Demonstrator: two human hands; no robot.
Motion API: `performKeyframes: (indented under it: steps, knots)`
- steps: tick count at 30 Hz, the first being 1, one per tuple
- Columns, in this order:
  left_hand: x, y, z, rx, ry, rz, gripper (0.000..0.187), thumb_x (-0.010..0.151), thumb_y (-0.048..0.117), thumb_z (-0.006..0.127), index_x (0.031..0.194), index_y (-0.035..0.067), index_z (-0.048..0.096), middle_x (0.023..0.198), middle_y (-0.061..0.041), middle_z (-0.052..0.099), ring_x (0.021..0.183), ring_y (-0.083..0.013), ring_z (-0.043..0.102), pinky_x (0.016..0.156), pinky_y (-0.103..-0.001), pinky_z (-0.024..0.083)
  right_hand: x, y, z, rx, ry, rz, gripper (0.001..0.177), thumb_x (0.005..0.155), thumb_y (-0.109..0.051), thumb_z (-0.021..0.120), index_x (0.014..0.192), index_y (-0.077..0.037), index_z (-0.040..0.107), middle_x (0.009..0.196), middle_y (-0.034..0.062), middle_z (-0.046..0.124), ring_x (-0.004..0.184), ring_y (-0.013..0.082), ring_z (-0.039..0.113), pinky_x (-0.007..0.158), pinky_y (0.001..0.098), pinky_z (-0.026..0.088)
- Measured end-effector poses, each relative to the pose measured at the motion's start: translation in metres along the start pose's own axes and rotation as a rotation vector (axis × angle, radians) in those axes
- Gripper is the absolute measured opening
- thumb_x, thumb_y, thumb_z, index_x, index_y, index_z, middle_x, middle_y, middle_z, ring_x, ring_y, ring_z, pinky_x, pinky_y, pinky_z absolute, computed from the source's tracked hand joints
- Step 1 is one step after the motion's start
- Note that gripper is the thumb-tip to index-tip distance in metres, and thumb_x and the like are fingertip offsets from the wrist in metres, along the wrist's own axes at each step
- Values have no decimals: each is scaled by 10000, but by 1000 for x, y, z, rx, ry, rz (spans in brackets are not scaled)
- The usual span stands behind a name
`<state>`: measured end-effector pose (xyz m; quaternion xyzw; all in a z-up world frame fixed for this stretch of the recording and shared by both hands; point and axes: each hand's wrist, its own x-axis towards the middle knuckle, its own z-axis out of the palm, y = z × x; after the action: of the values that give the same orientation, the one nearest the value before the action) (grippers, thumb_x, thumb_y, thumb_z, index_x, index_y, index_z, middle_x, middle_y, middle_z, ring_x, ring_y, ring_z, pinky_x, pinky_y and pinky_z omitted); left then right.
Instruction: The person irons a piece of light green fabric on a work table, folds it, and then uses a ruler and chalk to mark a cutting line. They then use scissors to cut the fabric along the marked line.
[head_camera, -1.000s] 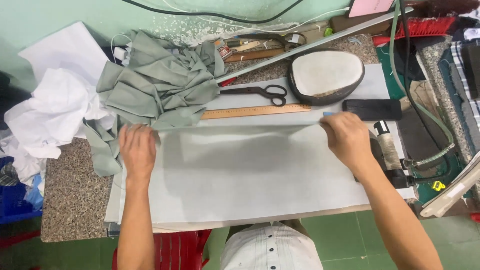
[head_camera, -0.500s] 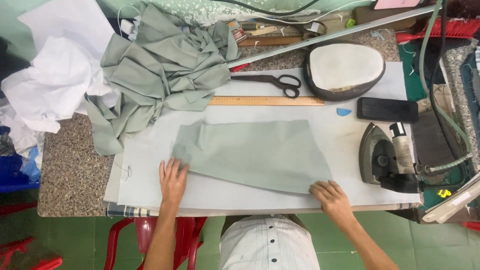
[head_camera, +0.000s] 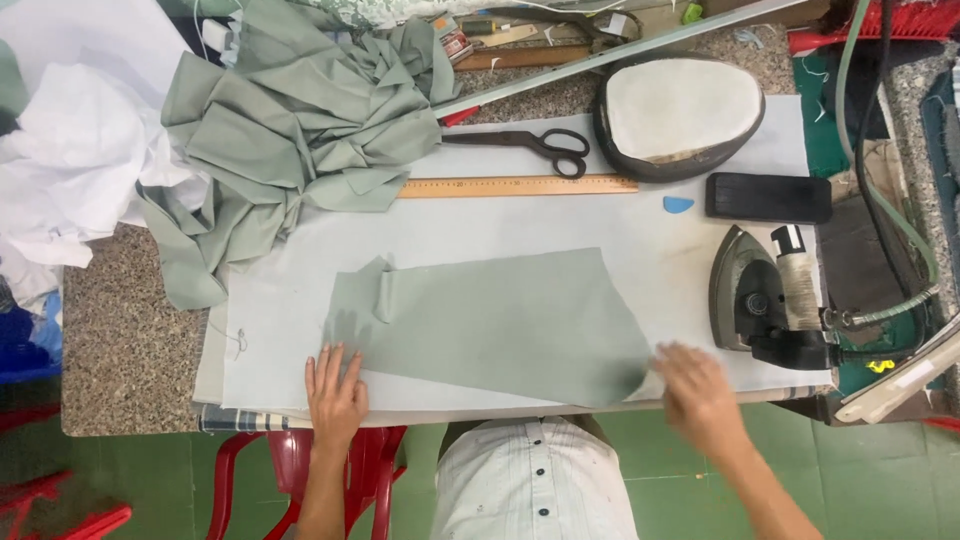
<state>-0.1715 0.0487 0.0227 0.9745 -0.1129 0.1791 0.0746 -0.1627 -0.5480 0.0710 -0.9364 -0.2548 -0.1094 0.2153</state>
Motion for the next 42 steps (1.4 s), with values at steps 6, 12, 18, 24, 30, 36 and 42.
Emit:
performKeyframes:
  steps: [6,12,18,24,30,36,42]
  knots:
    - [42,102,28,-78,-201,58,512,1029,316,540,1491,98,496,1628,-158,383,1513,-352,332,1271,-575,214,51,123,-53,-708,15,421,524,855,-304,829,1281,-35,684,1311,224,636,1059,416,600,952,456,491]
    - [84,224,64,-200,-414,182,551,1075,400,391,1496,60,492,1628,-149,377,1519,-340,306,1241,-558,204,127,120,-102,195,-301,1300,448,1067,-413,598,1184,8,499,983,231,718,796,353,722,775,500,519]
    - [81,276,88,-235,-496,162,659,1070,506,303,1588,102,347,1685,-125,267,1568,-298,201,1273,-535,107,121,97,-99,104,-418,1231,628,996,-451,624,1367,41,506,1239,334,649,1126,519,605,913,574,458]
    - [80,236,79,-195,-436,70,626,1065,490,329,1590,149,352,1684,-139,262,1557,-315,224,1267,-535,132,158,-13,-90,38,-530,1082,625,997,-420,561,1472,-29,452,1148,388,682,1067,571,625,887,589,483]
    - [58,73,50,-17,-289,-407,693,996,476,531,1521,27,473,1603,-270,391,1527,-409,300,1234,-599,158,192,-104,-23,-89,-734,863,674,957,-511,593,1460,-67,525,1135,312,762,1127,448,725,945,554,590]
    - [43,-35,55,-46,247,-508,209,992,197,682,1160,82,730,1219,-109,621,1229,-316,571,1075,-479,423,220,-164,21,-67,-788,764,604,963,-443,595,1444,-86,525,1131,266,767,1095,416,744,901,517,608]
    - [91,-38,117,-33,-28,-630,456,769,497,852,1024,163,675,1094,-26,514,1093,-260,481,951,-445,376,231,-184,34,-87,-810,728,562,973,-412,584,1431,-93,519,1135,257,764,1090,400,747,904,505,611]
